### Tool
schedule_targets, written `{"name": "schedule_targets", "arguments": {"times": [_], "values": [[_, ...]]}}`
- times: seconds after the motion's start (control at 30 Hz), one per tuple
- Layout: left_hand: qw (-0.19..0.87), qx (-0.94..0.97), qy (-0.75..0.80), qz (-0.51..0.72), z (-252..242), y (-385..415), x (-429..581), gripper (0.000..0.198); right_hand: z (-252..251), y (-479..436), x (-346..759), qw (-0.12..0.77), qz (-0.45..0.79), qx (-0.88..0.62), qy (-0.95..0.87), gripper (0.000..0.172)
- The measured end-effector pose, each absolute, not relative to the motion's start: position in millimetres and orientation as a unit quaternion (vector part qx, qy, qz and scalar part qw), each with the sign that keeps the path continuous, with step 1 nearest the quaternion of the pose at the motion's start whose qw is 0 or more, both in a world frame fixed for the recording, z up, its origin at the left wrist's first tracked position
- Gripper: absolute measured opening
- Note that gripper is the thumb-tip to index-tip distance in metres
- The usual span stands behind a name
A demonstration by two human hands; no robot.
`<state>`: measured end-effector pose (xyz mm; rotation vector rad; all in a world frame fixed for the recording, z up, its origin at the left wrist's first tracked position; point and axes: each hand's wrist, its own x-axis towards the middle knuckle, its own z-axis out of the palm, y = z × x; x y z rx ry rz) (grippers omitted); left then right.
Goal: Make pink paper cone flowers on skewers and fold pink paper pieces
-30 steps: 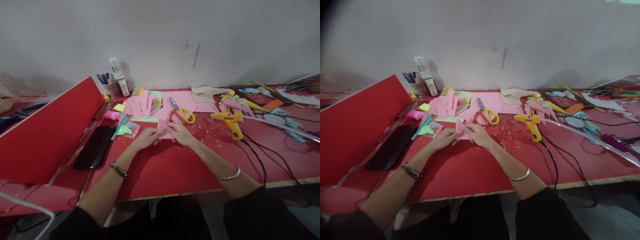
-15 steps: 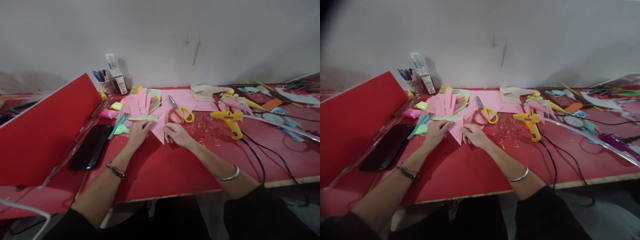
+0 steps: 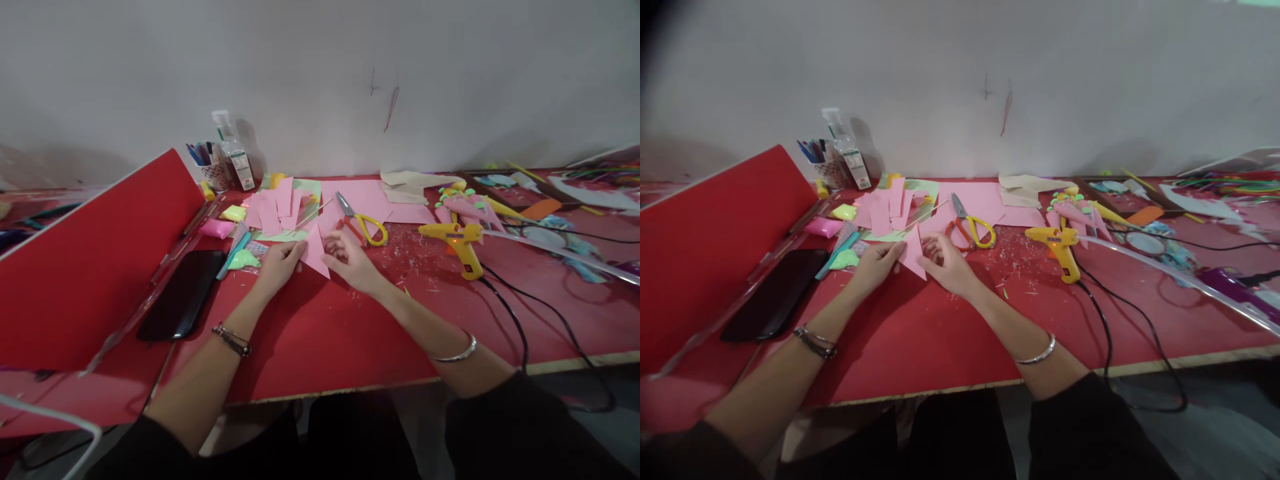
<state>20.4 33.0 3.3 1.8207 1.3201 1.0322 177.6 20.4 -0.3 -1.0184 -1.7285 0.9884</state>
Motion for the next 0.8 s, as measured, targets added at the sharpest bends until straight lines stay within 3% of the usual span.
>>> {"name": "schedule_targets", "arguments": {"times": [0.07,0.13,0.27,0.43,0.67,0.8], "values": [[0.316,0.692,0.514,0.396,2,34,20,0.038,1,19,178,0.439,0.343,-0.404,-0.726,0.055],[0.317,0.693,0.512,0.396,2,34,20,0.038,2,16,179,0.399,0.299,-0.401,-0.768,0.065],[0.324,0.694,0.51,0.392,4,32,21,0.038,4,14,179,0.343,0.245,-0.397,-0.815,0.045],[0.356,0.686,0.499,0.392,6,32,22,0.039,4,18,179,0.388,0.214,-0.383,-0.811,0.023],[0.409,0.692,0.473,0.361,6,30,23,0.034,2,23,180,0.456,0.306,-0.377,-0.745,0.005],[0.417,0.709,0.457,0.339,5,29,23,0.035,1,25,180,0.459,0.357,-0.425,-0.694,0.013]]}}
